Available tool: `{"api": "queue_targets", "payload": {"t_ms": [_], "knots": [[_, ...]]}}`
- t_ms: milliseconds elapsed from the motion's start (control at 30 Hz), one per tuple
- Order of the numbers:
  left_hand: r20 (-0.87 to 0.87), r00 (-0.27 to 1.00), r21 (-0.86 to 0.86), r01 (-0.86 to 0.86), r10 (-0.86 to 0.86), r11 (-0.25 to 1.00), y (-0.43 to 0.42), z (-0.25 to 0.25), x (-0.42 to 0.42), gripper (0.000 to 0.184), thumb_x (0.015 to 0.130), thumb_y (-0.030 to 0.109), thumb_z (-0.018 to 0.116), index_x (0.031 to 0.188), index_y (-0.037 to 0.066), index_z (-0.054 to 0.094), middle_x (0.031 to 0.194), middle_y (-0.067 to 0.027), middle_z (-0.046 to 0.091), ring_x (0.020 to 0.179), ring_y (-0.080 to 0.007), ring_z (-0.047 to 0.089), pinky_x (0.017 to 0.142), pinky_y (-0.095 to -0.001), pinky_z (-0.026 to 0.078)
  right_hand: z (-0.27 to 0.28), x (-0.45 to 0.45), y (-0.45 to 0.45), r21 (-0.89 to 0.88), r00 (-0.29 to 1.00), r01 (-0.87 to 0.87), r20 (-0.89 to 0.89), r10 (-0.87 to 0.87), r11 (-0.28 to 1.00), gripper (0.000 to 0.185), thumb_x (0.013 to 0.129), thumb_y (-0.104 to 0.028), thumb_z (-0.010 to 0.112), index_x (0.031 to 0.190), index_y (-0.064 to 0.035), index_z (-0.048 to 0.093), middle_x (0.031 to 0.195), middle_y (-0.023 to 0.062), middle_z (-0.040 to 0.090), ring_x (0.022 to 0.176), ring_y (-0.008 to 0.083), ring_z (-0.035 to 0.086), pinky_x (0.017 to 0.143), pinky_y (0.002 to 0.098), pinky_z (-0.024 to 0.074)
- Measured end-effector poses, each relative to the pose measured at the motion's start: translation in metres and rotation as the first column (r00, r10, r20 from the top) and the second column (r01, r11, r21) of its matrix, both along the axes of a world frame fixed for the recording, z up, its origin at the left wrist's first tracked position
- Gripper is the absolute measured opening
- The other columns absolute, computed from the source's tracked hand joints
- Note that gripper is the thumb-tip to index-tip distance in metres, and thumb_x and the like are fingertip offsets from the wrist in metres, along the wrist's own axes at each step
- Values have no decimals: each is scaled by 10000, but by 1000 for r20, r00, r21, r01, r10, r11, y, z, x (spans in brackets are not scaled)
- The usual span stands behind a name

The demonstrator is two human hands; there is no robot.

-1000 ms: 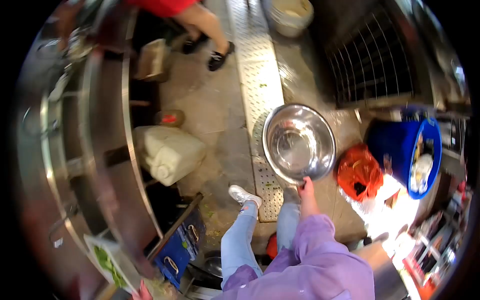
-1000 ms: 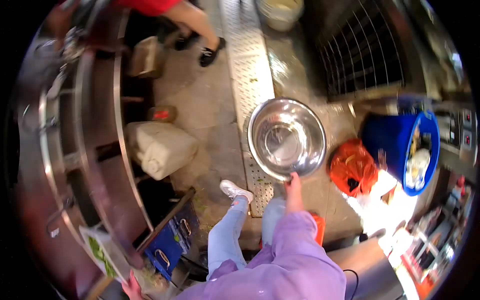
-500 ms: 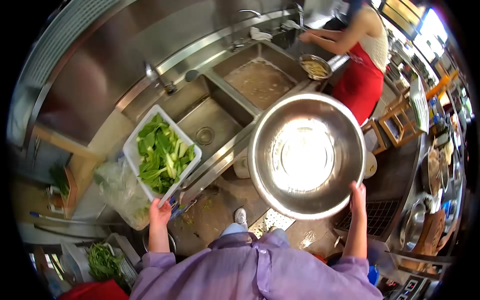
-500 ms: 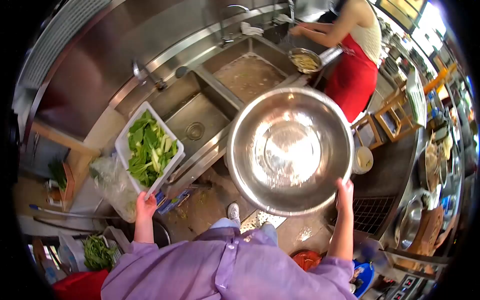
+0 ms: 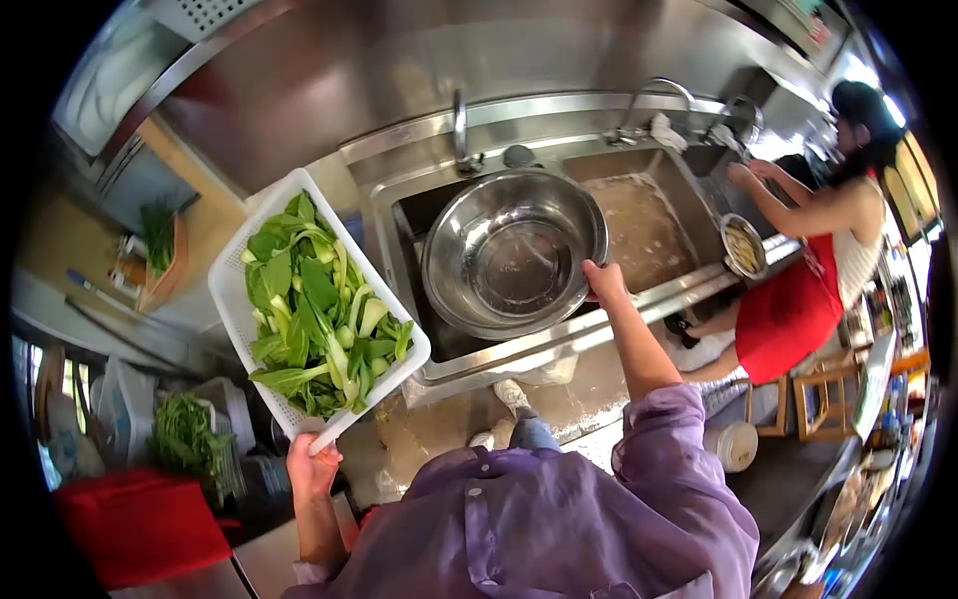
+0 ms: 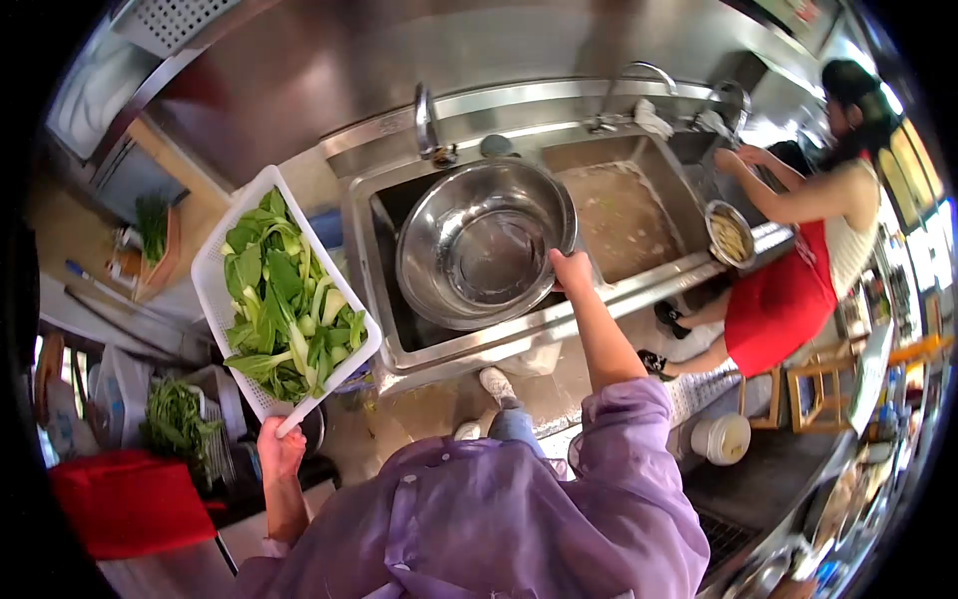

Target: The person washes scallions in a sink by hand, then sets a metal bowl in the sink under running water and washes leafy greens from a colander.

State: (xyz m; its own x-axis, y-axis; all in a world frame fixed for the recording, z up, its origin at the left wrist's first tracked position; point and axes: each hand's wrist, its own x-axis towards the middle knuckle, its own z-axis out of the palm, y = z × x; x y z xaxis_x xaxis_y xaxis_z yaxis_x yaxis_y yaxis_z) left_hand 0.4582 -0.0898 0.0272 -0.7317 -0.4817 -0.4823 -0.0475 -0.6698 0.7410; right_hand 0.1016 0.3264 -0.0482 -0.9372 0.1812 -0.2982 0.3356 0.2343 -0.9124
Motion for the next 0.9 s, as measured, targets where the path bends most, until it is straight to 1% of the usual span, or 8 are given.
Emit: {"api": "queue_targets", "payload": {"t_ms": [200, 333, 400, 433, 533, 667, 767, 900], "knots": [[76, 982, -58, -169, 173, 984, 43, 4, -10, 219, 762, 145, 428, 644, -26, 497, 534, -124, 500, 456, -223, 509, 419, -320, 482, -76, -60, -28, 86, 955, -187, 250, 160, 979, 365, 741, -228, 577, 975, 44, 511, 760, 121, 579, 559, 211, 584, 412, 318, 485], [43, 963, -23, -264, 265, 964, 66, -7, -14, 243, 763, 196, 431, 679, -23, 493, 528, -122, 494, 451, -222, 498, 430, -311, 480, -61, -73, -22, 121, 798, -397, 535, 277, 910, 419, 738, -314, 607, 945, 46, 549, 879, 154, 594, 723, 259, 618, 521, 359, 506], [85, 955, 19, -287, 285, 958, 70, -12, -15, 246, 768, 207, 430, 659, -7, 483, 525, -122, 490, 453, -225, 493, 427, -308, 469, -37, -91, -37, 772, 770, -569, 380, 513, 282, 439, 728, -378, 601, 927, 12, 577, 936, 174, 593, 839, 285, 596, 684, 376, 491], [127, 944, 29, -311, 305, 950, 75, -6, -19, 248, 772, 213, 428, 649, 3, 476, 526, -128, 492, 458, -228, 492, 428, -306, 456, -2, -99, -61, 769, 818, -526, 339, 465, 364, 446, 726, -420, 577, 929, -24, 592, 947, 185, 585, 901, 310, 561, 778, 386, 448], [88, 934, 25, -350, 347, 936, 87, -4, -22, 242, 770, 212, 429, 656, 4, 478, 530, -132, 497, 460, -228, 494, 428, -305, 451, 22, -148, -126, 790, 806, -328, -52, 589, 519, 502, 784, -400, 497, 1109, -20, 454, 828, 210, 595, 792, 343, 577, 703, 421, 459], [182, 907, 31, -392, 381, 919, 98, 14, -30, 234, 746, 188, 439, 618, 0, 495, 500, -124, 501, 428, -220, 484, 426, -300, 453, 20, -209, -197, 756, 745, -275, -223, 628, 594, 421, 805, -356, 480, 1053, -16, 484, 804, 202, 598, 752, 334, 584, 663, 420, 465], [220, 890, 52, -420, 400, 906, 99, 26, -34, 226, 731, 180, 441, 601, 8, 508, 499, -120, 513, 416, -214, 483, 429, -293, 450, 13, -230, -227, 869, 698, -245, -150, 700, 430, 185, 817, -176, 424, 817, -28, 535, 771, 178, 607, 722, 314, 600, 646, 408, 477], [251, 880, 58, -429, 402, 902, 102, 31, -38, 214, 730, 189, 444, 620, 19, 512, 508, -107, 519, 430, -210, 498, 432, -287, 451, -2, -227, -238, 985, 461, -106, -71, 884, 135, 144, 779, -92, 427, 822, -15, 541, 675, 124, 613, 650, 261, 619, 520, 357, 491]]}}
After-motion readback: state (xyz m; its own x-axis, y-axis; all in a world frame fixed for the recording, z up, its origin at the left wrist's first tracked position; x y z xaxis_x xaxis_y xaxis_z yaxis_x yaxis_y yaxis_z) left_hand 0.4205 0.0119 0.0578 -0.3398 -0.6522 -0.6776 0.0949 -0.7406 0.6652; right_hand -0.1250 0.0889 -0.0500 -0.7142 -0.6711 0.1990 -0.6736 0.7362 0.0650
